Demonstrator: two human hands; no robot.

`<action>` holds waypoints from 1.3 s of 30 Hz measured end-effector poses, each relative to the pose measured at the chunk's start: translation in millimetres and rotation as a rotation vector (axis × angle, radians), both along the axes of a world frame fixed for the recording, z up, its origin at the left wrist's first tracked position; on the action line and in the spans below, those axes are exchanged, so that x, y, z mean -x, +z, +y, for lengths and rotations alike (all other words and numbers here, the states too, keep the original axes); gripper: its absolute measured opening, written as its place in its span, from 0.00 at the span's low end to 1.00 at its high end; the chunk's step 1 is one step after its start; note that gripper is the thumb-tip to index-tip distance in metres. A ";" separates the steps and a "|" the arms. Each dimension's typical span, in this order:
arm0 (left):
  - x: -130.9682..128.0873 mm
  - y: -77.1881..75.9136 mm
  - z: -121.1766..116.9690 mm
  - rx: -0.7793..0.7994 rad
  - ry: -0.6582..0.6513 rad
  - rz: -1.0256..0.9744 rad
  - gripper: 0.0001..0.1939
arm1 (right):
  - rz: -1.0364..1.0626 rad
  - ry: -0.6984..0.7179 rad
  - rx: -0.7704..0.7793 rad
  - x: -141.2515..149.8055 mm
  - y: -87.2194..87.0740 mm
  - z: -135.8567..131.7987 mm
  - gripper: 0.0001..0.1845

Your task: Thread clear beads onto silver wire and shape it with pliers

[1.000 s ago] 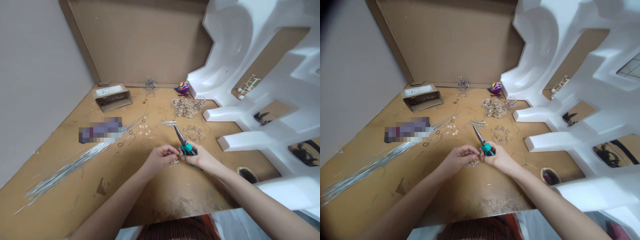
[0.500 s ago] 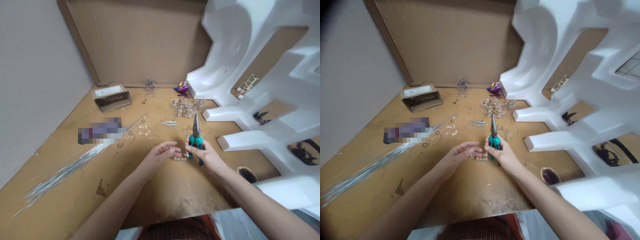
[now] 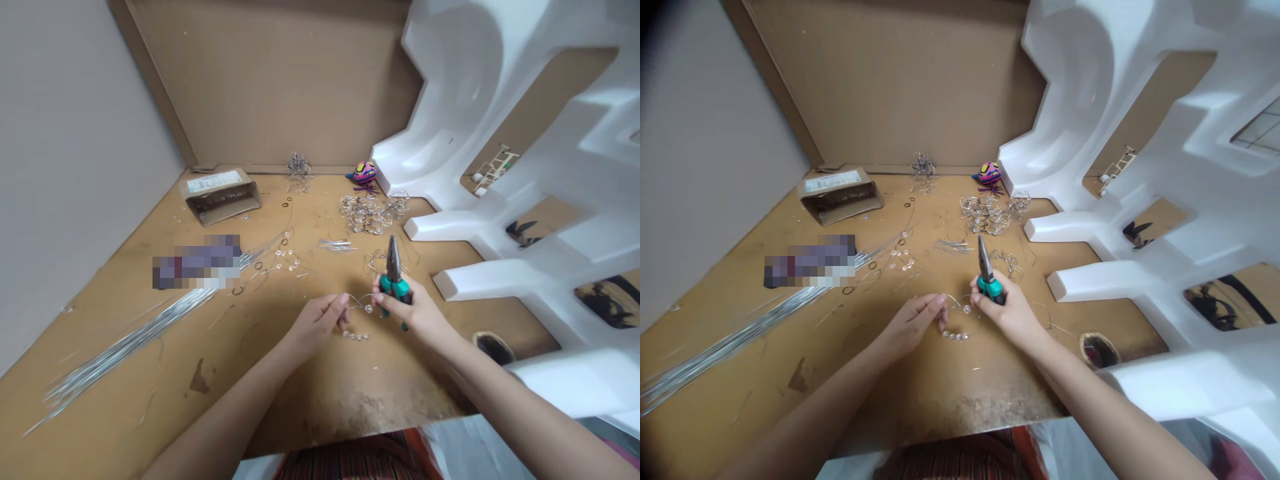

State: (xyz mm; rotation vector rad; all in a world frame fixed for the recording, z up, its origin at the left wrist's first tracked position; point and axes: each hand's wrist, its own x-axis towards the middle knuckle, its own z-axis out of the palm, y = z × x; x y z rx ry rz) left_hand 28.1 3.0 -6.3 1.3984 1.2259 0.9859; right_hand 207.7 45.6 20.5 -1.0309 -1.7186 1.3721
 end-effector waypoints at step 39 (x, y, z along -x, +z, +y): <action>1.2 2.9 -3.1 0.049 -0.210 -0.026 0.11 | -0.223 0.074 -0.113 0.9 20.0 -1.3 0.06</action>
